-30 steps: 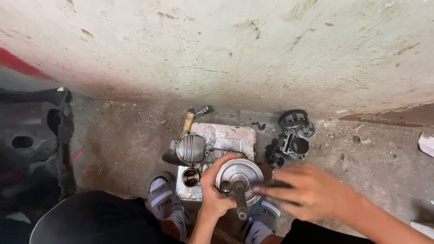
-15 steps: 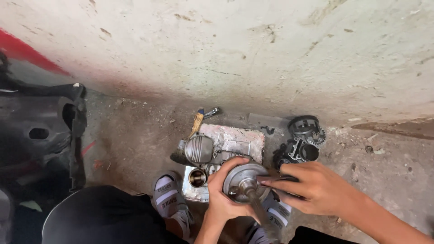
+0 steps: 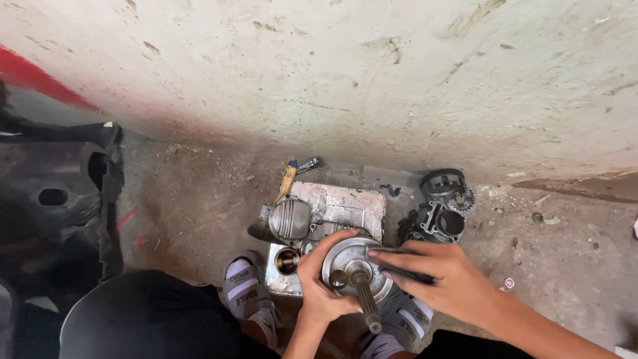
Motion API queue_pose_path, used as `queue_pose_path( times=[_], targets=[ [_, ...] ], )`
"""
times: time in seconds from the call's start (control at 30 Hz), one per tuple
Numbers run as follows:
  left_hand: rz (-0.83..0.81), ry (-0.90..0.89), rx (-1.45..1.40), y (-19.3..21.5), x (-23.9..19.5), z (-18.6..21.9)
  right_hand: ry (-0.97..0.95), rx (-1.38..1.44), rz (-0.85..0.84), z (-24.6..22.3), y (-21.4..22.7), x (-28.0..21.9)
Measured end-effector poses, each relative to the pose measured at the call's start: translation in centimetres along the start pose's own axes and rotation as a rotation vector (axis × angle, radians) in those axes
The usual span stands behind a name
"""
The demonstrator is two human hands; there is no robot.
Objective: The person sits on the floor of a repair shop and sands the edge of a circular metal engine component, holding the part against a small engine block while rubbing sandpaper around its rim by hand. They rotate the part and continue sanding different sections of the rim, with other engine parts scattered nearby.
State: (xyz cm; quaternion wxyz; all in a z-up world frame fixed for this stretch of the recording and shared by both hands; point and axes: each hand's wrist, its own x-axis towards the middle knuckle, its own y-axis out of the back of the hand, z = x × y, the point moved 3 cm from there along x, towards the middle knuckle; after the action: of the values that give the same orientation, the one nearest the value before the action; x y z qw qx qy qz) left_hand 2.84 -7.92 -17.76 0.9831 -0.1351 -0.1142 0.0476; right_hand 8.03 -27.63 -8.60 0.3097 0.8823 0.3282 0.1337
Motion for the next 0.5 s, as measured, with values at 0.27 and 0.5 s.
queue_pose_path(
  times=[0.27,0.5],
  targets=[
    [0.048,0.014,-0.116,-0.3,-0.3,-0.2,-0.153,-0.002,0.123,-1.4,-1.1,0.0],
    [-0.05,0.017,-0.036,0.1,0.1,0.0,-0.173,0.029,0.115,-2.1,-0.9,0.8]
  ],
)
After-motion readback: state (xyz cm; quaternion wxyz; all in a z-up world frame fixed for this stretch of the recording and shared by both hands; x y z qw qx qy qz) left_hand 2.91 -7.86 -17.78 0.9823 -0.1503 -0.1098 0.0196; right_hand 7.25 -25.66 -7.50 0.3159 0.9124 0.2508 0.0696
